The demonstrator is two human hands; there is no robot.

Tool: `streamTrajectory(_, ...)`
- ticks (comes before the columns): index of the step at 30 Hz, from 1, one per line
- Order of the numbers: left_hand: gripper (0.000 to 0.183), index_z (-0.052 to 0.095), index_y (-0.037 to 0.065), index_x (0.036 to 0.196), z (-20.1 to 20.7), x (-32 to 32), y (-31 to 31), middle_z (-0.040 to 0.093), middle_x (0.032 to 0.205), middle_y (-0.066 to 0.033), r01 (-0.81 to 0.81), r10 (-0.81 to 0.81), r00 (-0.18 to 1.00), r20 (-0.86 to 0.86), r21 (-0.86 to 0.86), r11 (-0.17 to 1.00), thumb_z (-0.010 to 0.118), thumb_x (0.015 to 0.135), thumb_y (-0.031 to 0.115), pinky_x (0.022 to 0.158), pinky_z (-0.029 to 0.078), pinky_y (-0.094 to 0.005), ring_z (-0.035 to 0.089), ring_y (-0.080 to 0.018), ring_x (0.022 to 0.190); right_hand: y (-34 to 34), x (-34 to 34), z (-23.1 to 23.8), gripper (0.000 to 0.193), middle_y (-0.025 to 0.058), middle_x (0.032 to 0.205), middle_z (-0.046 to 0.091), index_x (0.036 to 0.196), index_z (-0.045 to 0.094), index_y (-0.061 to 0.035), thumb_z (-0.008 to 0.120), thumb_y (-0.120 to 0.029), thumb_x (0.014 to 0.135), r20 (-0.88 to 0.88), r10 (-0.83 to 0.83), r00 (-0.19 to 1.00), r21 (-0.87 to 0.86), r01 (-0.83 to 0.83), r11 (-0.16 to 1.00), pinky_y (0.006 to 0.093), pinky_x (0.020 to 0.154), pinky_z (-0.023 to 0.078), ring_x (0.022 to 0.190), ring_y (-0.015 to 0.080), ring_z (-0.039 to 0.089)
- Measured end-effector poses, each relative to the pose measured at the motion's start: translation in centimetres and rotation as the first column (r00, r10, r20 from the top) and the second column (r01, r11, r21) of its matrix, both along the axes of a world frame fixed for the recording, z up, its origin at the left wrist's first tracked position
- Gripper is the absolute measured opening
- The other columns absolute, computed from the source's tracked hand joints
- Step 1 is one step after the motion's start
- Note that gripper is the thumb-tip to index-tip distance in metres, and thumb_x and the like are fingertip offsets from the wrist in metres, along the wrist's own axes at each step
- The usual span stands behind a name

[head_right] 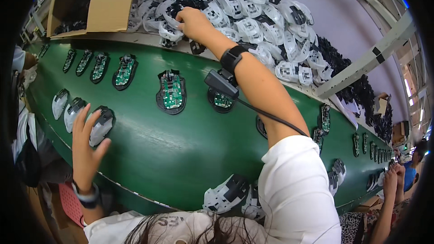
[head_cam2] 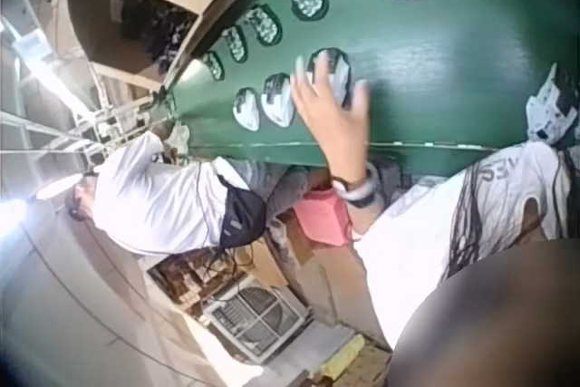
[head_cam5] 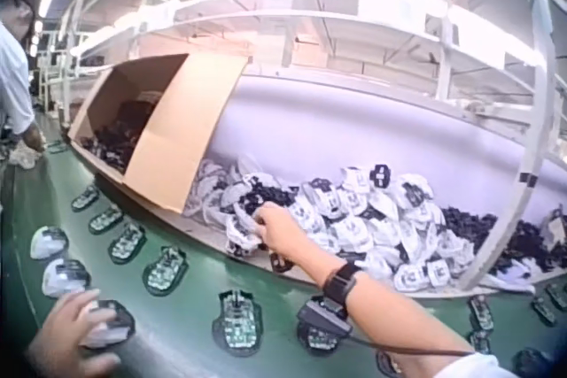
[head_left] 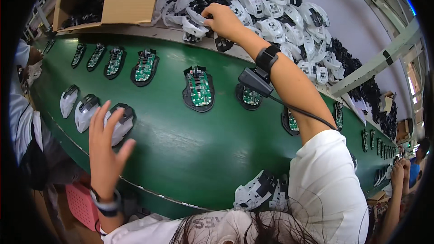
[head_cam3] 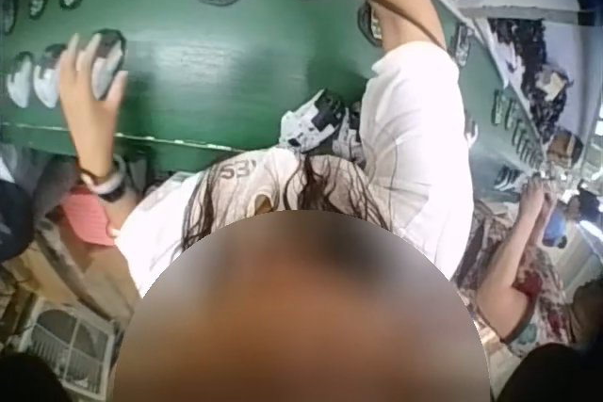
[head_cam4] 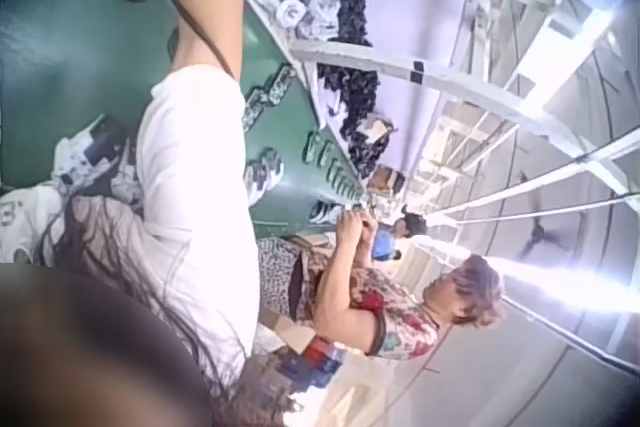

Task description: The person assembles electronic devices on a green workbench. They pick up white plastic casings and black internal components, fit the components into the casings, and place the assembled units on the table. The process is repeated continuously with multiple units.

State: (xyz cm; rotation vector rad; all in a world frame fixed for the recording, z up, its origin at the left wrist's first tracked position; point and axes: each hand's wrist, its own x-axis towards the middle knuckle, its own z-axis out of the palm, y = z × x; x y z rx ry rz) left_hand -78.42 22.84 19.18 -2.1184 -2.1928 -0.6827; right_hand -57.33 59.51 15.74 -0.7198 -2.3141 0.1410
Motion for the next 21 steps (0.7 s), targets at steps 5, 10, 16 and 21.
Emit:
streamTrajectory(5, 0.066, 0.051, 0.011, 0.127, -2.8, -2.2, -1.6, 0.040, 0.138, -0.0161, -0.063, 0.072, 0.992, 0.101, -0.088, 0.994, 0.070, 0.066, -0.006, 0.104, 0.035, -0.0398, 0.041, -0.0365, 0.125, -0.5, -0.6, 0.6, 0.012, 0.0153, 0.081, 0.066, 0.084, 0.067, -0.0020, 0.065, -0.009, 0.074, -0.230, -0.041, 0.972, -0.114, 0.015, 0.993, 0.0384, 0.071, 0.049, 0.079, 0.0326, 0.063)
streamTrajectory(10, 0.063, 0.054, 0.009, 0.122, -3.2, -2.3, -1.5, 0.047, 0.129, -0.0170, -0.064, 0.067, 0.995, 0.068, -0.044, 0.997, 0.071, 0.062, 0.001, 0.098, 0.040, -0.0400, 0.048, -0.0368, 0.116, -0.5, 3.0, 0.4, 0.014, 0.0155, 0.089, 0.067, 0.089, 0.068, -0.0047, 0.062, -0.009, 0.078, -0.122, -0.236, 0.964, -0.158, 0.216, 0.964, 0.0400, 0.075, 0.049, 0.084, 0.0323, 0.064)
streamTrajectory(16, 0.063, 0.050, 0.003, 0.127, -0.5, 2.7, 0.5, 0.058, 0.119, -0.0129, 0.285, -0.057, 0.653, 0.755, -0.176, 0.942, 0.073, 0.069, 0.013, 0.089, 0.046, -0.0337, 0.060, -0.0263, 0.100, 1.4, 1.6, 0.6, 0.021, 0.0123, 0.090, 0.067, 0.093, 0.069, -0.0113, 0.058, -0.006, 0.076, 0.186, -0.344, 0.921, 0.196, 0.308, 0.931, 0.0429, 0.075, 0.051, 0.087, 0.0313, 0.064)
streamTrajectory(21, 0.066, 0.040, 0.000, 0.134, -1.9, 6.5, 4.3, 0.057, 0.121, -0.0141, 0.587, 0.336, -0.342, 0.878, -0.080, 0.806, 0.059, 0.086, 0.041, 0.084, 0.049, -0.0387, 0.060, -0.0277, 0.100, 3.0, 0.9, 0.5, 0.018, 0.0120, 0.091, 0.066, 0.088, 0.068, -0.0096, 0.063, -0.006, 0.071, 0.227, -0.242, 0.943, 0.273, 0.177, 0.945, 0.0425, 0.073, 0.052, 0.086, 0.0298, 0.064)
